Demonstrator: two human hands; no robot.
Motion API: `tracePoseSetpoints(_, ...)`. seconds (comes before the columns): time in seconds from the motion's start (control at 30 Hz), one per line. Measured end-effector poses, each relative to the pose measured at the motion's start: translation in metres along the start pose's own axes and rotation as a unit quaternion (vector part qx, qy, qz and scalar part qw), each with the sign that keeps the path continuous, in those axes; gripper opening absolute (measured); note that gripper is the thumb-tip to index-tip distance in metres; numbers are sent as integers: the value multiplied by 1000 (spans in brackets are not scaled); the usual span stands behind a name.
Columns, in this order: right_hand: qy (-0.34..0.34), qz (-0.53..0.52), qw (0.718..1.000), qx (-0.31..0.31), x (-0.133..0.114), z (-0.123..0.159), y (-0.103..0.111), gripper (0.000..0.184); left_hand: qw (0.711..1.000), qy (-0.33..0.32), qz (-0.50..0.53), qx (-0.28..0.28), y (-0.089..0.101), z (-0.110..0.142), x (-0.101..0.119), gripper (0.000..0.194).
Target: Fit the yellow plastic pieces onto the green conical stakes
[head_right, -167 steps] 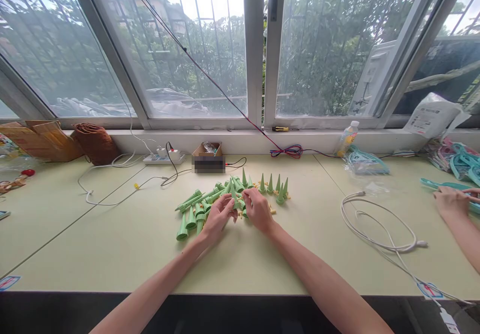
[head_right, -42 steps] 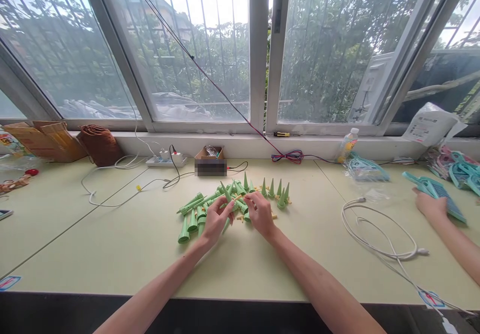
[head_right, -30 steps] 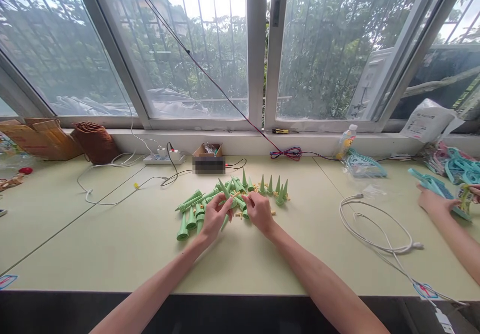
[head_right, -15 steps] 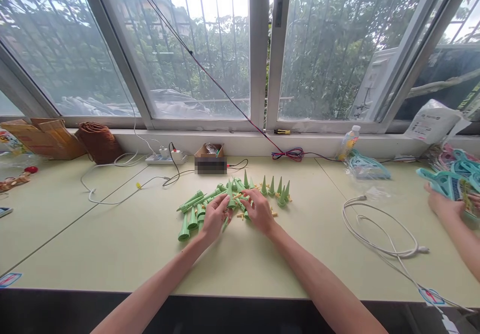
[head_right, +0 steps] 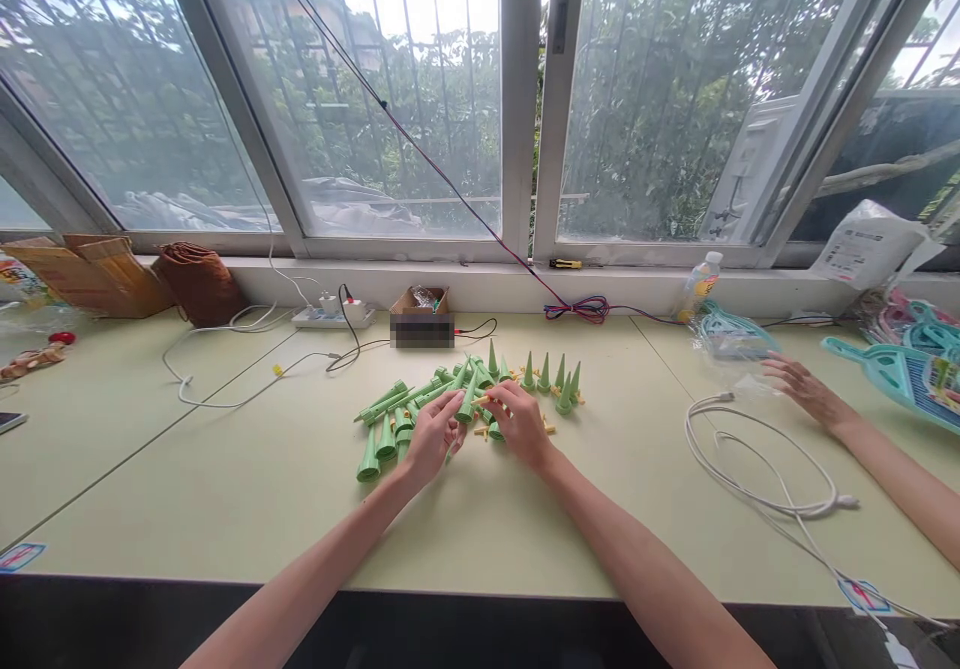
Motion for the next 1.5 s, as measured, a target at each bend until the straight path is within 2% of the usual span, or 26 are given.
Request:
tracePoseSetpoints(0.27,2,5,1000,-11,3,0,1,23,1000,-4,-25,-1,1,1,1,43)
tracePoseSetpoints(0.47,-5,13,1000,-11,4,0,0,28,997,-48,-64,-17,-3,3,7,43)
tracePoseSetpoints(0.63,-5,20,1000,-6,4,0,0,30,991,-83,-102,-35,-5,4,10,36)
tracePoseSetpoints(0.83,-14,26,999,-19,6,1,-1,30,983,-115,-130,-63,0,2,4,33)
tracePoseSetpoints(1.03,-18,32,999,-18,8,1,-3,30,982,-133,-120,-62,0,0,0,31)
tracePoseSetpoints(1.23,-17,19,1000,-13,7,1,-2,28,984,-133,-106,-54,-3,-1,1,30)
tracePoseSetpoints(1.5,-21,9,999,-27,5,1,-4,24,991,-94,-90,-35,-3,-1,1,36)
Point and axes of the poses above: each hand's wrist, its own z-axis away from the middle knuckle, its own y-axis out of the back of the hand, x = y × z, the point moved 3 cm from there along -z, towards the middle knuckle, and after that the axes turned 10 degrees about -y, right-handed, at the moved point
